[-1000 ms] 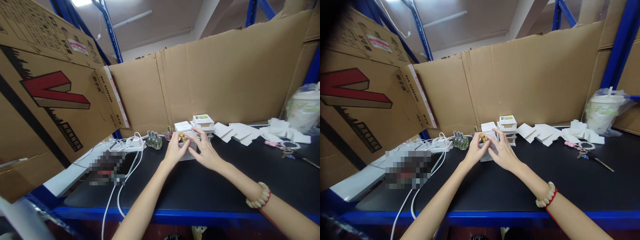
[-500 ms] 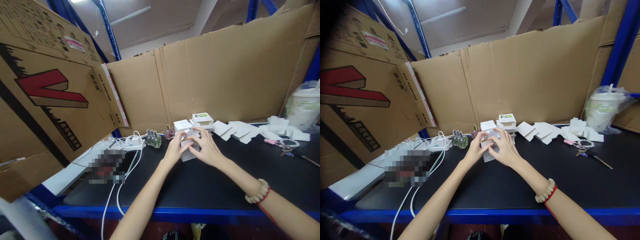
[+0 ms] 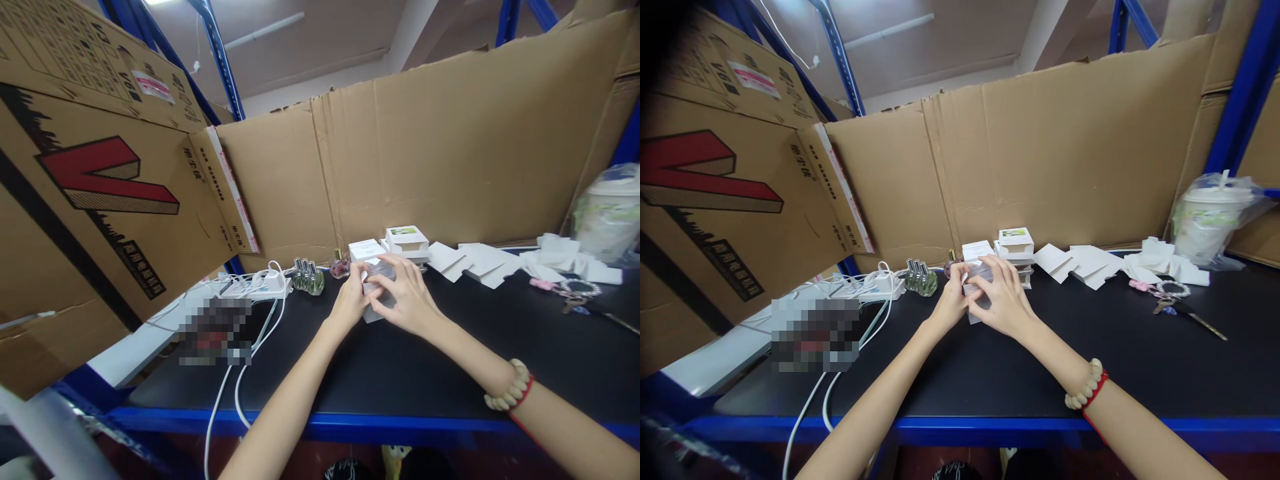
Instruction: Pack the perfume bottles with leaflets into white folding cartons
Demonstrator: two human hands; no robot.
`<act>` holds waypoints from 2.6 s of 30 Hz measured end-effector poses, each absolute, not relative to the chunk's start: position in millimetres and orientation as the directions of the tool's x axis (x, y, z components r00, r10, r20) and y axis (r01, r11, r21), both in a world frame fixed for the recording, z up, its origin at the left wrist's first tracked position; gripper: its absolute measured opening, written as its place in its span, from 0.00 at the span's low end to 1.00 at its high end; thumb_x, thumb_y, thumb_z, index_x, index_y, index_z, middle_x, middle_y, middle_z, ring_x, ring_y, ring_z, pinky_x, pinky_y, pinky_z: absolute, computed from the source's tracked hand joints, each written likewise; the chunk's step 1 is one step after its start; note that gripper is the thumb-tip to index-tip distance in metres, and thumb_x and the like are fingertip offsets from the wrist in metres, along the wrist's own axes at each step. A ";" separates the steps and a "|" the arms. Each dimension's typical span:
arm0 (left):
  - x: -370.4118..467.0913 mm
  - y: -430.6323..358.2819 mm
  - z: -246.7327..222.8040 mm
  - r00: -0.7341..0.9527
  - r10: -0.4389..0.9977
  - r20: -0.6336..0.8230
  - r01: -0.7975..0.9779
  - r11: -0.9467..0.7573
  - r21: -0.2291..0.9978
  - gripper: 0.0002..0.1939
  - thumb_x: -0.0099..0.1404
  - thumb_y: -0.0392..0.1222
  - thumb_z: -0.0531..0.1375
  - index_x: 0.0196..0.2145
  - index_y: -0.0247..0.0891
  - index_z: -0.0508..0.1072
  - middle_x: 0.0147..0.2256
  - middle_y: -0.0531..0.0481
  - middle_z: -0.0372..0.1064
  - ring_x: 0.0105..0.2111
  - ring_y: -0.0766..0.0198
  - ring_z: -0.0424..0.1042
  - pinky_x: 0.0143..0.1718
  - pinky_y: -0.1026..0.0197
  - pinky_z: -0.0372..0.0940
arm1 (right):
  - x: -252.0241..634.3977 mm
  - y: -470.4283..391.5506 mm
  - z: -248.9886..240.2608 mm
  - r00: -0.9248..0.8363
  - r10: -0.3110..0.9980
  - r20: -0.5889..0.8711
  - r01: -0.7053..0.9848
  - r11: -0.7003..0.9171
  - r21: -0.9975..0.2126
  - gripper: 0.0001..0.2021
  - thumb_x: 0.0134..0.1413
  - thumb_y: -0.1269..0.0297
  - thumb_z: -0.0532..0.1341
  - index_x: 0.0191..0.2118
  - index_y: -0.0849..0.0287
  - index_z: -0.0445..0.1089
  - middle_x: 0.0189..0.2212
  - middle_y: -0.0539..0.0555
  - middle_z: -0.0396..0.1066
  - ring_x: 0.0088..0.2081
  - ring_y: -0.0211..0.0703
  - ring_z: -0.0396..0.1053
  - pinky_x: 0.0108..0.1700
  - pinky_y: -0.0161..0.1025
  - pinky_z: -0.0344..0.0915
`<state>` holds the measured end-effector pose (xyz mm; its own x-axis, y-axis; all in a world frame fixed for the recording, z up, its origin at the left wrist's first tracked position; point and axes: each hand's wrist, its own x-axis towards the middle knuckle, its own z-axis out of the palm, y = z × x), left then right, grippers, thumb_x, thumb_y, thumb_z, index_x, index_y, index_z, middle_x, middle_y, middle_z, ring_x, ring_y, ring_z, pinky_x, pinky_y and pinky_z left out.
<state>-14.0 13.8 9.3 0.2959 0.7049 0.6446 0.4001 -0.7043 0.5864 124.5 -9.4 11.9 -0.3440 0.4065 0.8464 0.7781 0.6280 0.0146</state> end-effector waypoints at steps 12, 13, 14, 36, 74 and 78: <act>-16.5 21.0 2.9 0.278 0.710 0.647 0.380 -0.700 0.605 0.19 0.58 0.42 0.58 0.39 0.41 0.49 0.44 0.43 0.61 0.43 0.58 0.68 0.44 0.55 0.62 | 133.1 -1.8 11.8 -0.200 0.535 0.821 0.808 0.564 -0.171 0.10 0.48 0.61 0.55 0.35 0.55 0.70 0.48 0.59 0.59 0.50 0.55 0.57 0.50 0.53 0.56; -17.5 21.5 3.3 0.278 0.711 0.645 0.377 -0.699 0.608 0.18 0.58 0.42 0.58 0.39 0.41 0.50 0.45 0.42 0.61 0.44 0.58 0.67 0.45 0.54 0.62 | 133.9 -0.8 10.7 -0.189 0.548 0.815 0.798 0.570 -0.198 0.10 0.49 0.60 0.54 0.35 0.55 0.70 0.48 0.59 0.58 0.51 0.55 0.57 0.50 0.53 0.57; -18.6 22.0 3.7 0.275 0.715 0.643 0.375 -0.696 0.613 0.18 0.58 0.42 0.58 0.39 0.41 0.50 0.45 0.42 0.61 0.45 0.58 0.67 0.46 0.54 0.62 | 134.8 0.4 9.6 -0.180 0.558 0.810 0.786 0.576 -0.223 0.11 0.49 0.60 0.54 0.37 0.54 0.70 0.48 0.58 0.58 0.51 0.55 0.57 0.51 0.53 0.57; -23.1 13.0 12.4 0.150 0.731 0.666 0.605 -0.600 0.523 0.12 0.67 0.43 0.41 0.41 0.42 0.60 0.38 0.49 0.67 0.35 0.63 0.70 0.36 0.60 0.63 | 143.8 5.2 14.4 -0.028 0.644 0.764 0.654 0.590 -0.474 0.14 0.56 0.64 0.47 0.45 0.53 0.65 0.41 0.55 0.67 0.38 0.45 0.69 0.36 0.43 0.67; -18.4 15.8 10.4 0.326 0.470 0.820 0.664 -0.731 0.155 0.10 0.65 0.38 0.49 0.35 0.40 0.71 0.33 0.51 0.70 0.36 0.65 0.69 0.36 0.66 0.64 | 145.3 21.4 12.7 0.101 0.928 0.358 -0.058 0.365 -0.929 0.26 0.39 0.56 0.63 0.49 0.53 0.64 0.42 0.56 0.68 0.43 0.45 0.68 0.38 0.40 0.69; -20.0 15.8 9.8 0.333 0.490 0.806 0.643 -0.743 0.186 0.12 0.65 0.34 0.48 0.36 0.41 0.70 0.36 0.51 0.70 0.40 0.65 0.69 0.40 0.64 0.65 | 146.3 15.9 17.6 -0.009 0.944 0.329 -0.130 0.325 -0.937 0.23 0.40 0.57 0.62 0.47 0.49 0.68 0.45 0.54 0.68 0.43 0.44 0.66 0.32 0.36 0.68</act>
